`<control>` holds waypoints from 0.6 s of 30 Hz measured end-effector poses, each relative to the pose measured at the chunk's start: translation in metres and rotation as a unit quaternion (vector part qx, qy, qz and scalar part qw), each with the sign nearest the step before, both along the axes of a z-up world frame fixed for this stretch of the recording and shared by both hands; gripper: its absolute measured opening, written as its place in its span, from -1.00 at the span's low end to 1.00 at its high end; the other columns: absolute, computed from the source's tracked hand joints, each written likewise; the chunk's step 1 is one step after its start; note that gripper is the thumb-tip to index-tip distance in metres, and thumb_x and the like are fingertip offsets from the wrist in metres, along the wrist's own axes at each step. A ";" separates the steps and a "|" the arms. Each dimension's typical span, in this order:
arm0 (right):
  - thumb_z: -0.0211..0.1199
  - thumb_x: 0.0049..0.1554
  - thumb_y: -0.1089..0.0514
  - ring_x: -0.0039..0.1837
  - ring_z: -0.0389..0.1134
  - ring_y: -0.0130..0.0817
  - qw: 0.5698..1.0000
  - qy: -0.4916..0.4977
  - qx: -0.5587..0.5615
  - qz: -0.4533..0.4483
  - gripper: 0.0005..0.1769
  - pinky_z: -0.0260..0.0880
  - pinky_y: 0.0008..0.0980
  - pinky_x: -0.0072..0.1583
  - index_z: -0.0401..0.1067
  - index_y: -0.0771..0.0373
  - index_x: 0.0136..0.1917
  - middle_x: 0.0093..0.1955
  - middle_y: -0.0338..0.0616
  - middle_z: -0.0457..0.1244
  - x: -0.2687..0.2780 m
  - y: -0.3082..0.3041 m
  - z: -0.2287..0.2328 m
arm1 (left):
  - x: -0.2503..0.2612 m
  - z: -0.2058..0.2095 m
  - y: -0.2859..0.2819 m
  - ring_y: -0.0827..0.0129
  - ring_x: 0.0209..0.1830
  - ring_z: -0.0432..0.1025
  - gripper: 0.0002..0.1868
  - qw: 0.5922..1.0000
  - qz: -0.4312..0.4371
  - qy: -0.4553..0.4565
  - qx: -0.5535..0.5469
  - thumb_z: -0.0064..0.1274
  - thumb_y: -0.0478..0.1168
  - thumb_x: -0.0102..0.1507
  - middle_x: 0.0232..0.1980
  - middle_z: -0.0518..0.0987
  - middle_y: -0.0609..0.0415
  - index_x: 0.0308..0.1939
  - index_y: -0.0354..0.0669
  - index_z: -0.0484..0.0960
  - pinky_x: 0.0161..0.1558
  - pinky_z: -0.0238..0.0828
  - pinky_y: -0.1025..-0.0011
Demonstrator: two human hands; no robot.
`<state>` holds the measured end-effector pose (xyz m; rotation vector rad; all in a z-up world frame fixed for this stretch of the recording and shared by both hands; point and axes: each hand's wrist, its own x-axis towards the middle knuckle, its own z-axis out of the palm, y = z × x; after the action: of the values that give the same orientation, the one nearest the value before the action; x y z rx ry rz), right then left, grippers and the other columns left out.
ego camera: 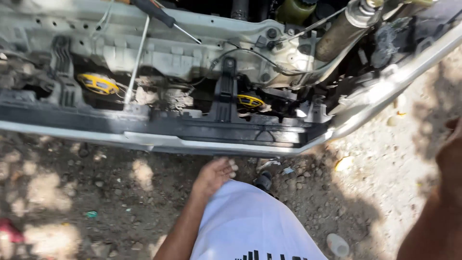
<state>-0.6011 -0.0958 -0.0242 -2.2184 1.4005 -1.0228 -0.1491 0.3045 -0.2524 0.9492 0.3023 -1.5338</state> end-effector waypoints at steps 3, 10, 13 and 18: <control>-0.01 0.36 0.39 0.00 0.34 -0.43 0.996 -0.007 -0.083 0.024 -0.69 0.37 -0.47 0.10 0.44 0.43 0.29 -0.01 -0.13 0.30 0.035 0.018 0.050 | -0.018 -0.050 -0.012 0.00 0.06 0.52 -0.67 0.991 0.124 0.047 -0.014 0.08 -0.05 0.31 0.03 0.59 -0.10 -0.02 -0.24 0.56 0.08 0.49 -0.01; 0.11 0.35 0.26 -0.08 0.39 -0.44 0.995 -0.070 -0.017 -0.069 -0.68 0.43 -0.44 0.03 0.50 0.30 0.33 -0.11 -0.12 0.39 0.075 0.058 0.121 | -0.033 -0.035 -0.051 -0.08 0.28 0.29 -0.22 0.961 0.272 0.009 0.039 0.10 0.17 0.29 0.24 0.30 -0.22 0.27 -0.46 0.28 0.31 0.26 -0.11; 0.18 0.32 0.25 -0.11 0.43 -0.37 0.995 0.044 -0.053 -0.078 -0.71 0.44 -0.36 0.04 0.57 0.21 0.28 -0.10 -0.06 0.41 0.071 0.054 0.126 | -0.040 -0.011 -0.056 -0.08 0.37 0.22 0.00 0.953 0.299 0.011 0.056 0.10 0.22 0.26 0.32 0.25 -0.28 0.45 -0.52 0.08 0.38 0.19 -0.09; 0.18 0.29 0.24 -0.11 0.45 -0.29 0.994 0.031 -0.073 -0.081 -0.69 0.45 -0.30 0.05 0.58 0.14 0.27 -0.15 -0.05 0.40 0.075 0.050 0.124 | -0.032 -0.008 -0.070 -0.12 0.42 0.19 0.15 0.952 0.301 0.009 0.051 0.10 0.30 0.23 0.38 0.22 -0.30 0.51 -0.53 -0.07 0.43 0.08 -0.11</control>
<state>-0.5261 -0.0461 0.0996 -2.2867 1.6030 -1.1525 -0.1813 0.2344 -0.2605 0.8201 0.6271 -0.9709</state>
